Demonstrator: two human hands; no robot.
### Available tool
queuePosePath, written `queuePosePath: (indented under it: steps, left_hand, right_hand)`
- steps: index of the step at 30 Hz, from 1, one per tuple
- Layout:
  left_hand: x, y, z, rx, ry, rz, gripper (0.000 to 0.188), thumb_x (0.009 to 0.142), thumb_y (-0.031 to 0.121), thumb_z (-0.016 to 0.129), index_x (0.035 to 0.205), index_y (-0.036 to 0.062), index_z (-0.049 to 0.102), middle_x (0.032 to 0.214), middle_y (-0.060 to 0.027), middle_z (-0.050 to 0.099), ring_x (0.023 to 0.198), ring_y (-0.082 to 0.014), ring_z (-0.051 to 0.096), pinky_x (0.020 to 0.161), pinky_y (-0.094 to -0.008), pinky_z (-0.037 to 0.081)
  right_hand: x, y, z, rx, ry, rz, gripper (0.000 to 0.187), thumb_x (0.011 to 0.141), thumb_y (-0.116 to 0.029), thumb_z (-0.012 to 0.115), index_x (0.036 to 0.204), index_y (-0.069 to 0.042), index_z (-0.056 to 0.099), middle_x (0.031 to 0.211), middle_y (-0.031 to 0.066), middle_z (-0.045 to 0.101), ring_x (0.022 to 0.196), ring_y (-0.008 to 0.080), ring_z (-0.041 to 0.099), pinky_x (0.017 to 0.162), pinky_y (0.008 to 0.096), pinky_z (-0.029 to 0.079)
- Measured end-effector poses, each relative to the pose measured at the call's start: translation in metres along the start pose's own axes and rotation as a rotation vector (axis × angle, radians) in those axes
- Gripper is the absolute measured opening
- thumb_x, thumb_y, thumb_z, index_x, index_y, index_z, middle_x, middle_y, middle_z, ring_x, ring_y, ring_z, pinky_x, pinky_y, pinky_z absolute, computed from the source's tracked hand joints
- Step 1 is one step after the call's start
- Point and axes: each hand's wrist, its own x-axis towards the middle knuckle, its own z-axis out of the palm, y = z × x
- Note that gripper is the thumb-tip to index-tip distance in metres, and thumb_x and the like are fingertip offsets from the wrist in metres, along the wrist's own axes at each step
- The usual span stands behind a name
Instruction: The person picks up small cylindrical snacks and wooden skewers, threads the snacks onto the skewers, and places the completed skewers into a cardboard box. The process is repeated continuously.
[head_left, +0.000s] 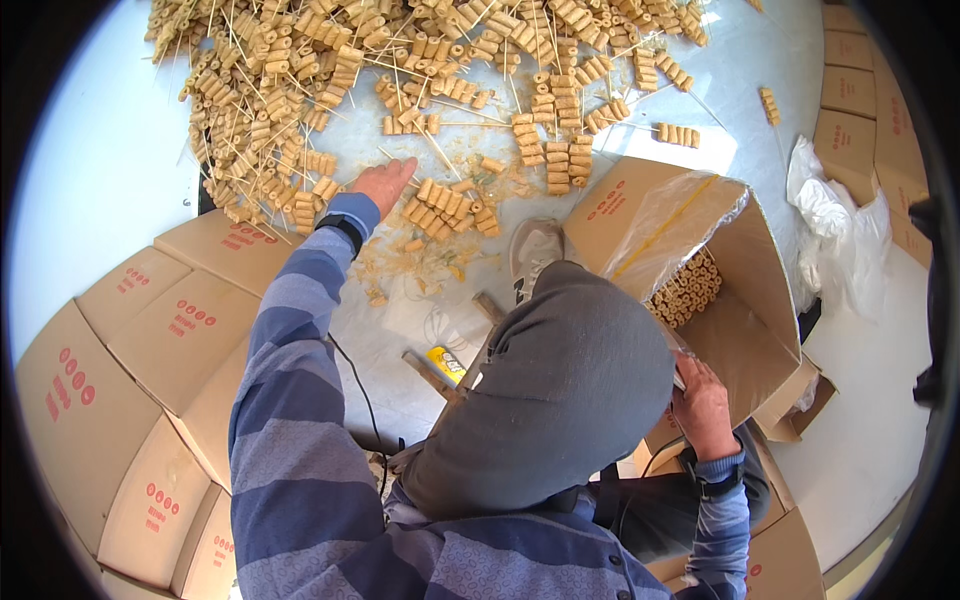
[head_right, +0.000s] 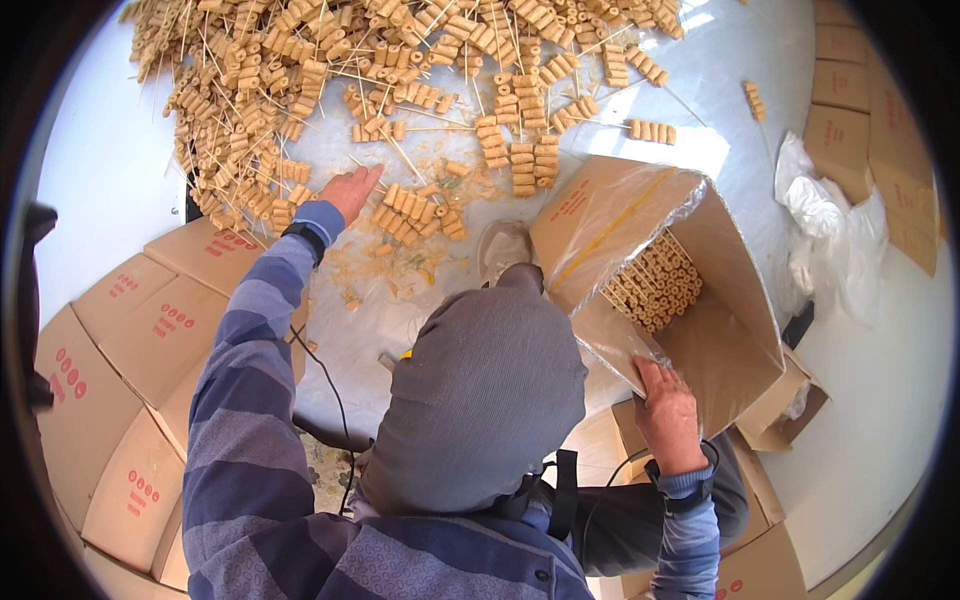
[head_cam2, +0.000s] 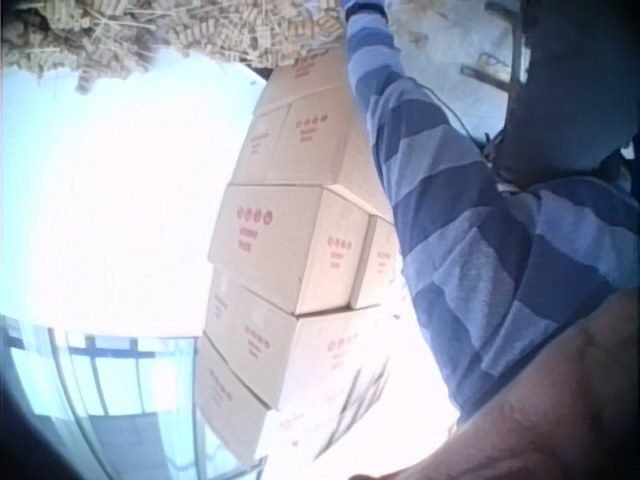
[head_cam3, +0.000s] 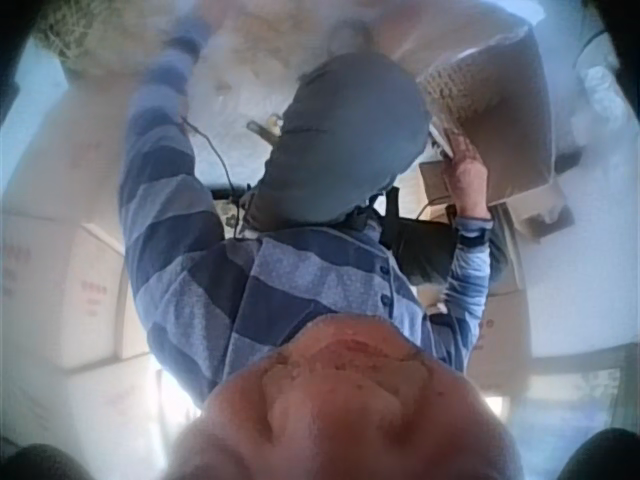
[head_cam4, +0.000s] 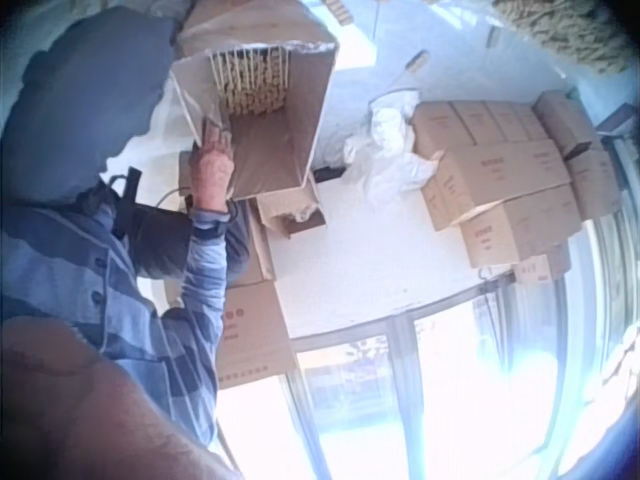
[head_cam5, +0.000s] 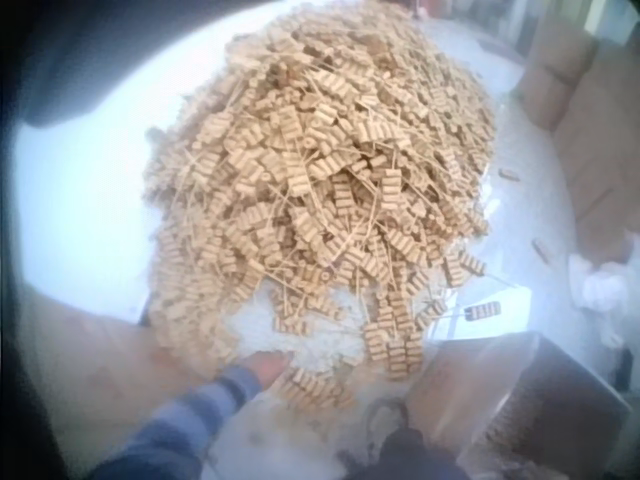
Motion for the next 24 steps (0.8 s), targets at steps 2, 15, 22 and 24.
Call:
queuePosePath:
  steps: [2, 15, 22, 24]
  left_hand:
    - [0.001, 0.001, 0.002, 0.016, 0.057, 0.011, 0.085, 0.080, -0.007, 0.058, 0.155, 0.0109, 0.024, 0.113, -0.0162, 0.057, 0.096, -0.0334, 0.063, 0.086, -0.0439, 0.051]
    - [0.024, 0.017, -0.009, 0.163, 0.031, 0.223, 0.033, 0.082, 0.003, 0.061, 0.115, 0.0085, 0.056, 0.107, -0.0103, 0.056, 0.095, -0.0285, 0.064, 0.082, -0.0425, 0.051]
    - [-0.001, 0.004, 0.000, 0.053, -0.013, 0.114, 0.025, 0.084, 0.006, 0.059, 0.109, 0.0071, 0.056, 0.096, -0.0151, 0.061, 0.091, -0.0341, 0.065, 0.081, -0.0463, 0.053]
    - [-0.011, 0.003, -0.010, -0.071, 0.049, 0.081, 0.020, 0.088, 0.009, 0.058, 0.108, 0.0061, 0.055, 0.092, -0.0172, 0.065, 0.091, -0.0367, 0.065, 0.080, -0.0471, 0.052]
  right_hand:
    - [0.001, -0.001, 0.000, 0.001, 0.005, -0.008, 0.049, 0.075, 0.002, 0.068, 0.123, -0.007, 0.060, 0.116, 0.0164, 0.067, 0.109, 0.0358, 0.062, 0.093, 0.0433, 0.050]
    - [0.005, -0.001, -0.002, 0.010, -0.014, 0.014, 0.049, 0.075, 0.001, 0.070, 0.122, -0.008, 0.061, 0.115, 0.0166, 0.066, 0.107, 0.0369, 0.062, 0.093, 0.0434, 0.050]
    - [0.005, 0.004, 0.002, 0.028, -0.005, 0.007, 0.048, 0.074, 0.002, 0.067, 0.121, -0.007, 0.061, 0.115, 0.0172, 0.066, 0.107, 0.0374, 0.062, 0.093, 0.0439, 0.050]
    - [0.004, 0.005, 0.003, 0.026, 0.005, -0.002, 0.047, 0.075, 0.003, 0.067, 0.121, -0.007, 0.060, 0.115, 0.0173, 0.066, 0.106, 0.0374, 0.062, 0.093, 0.0440, 0.050]
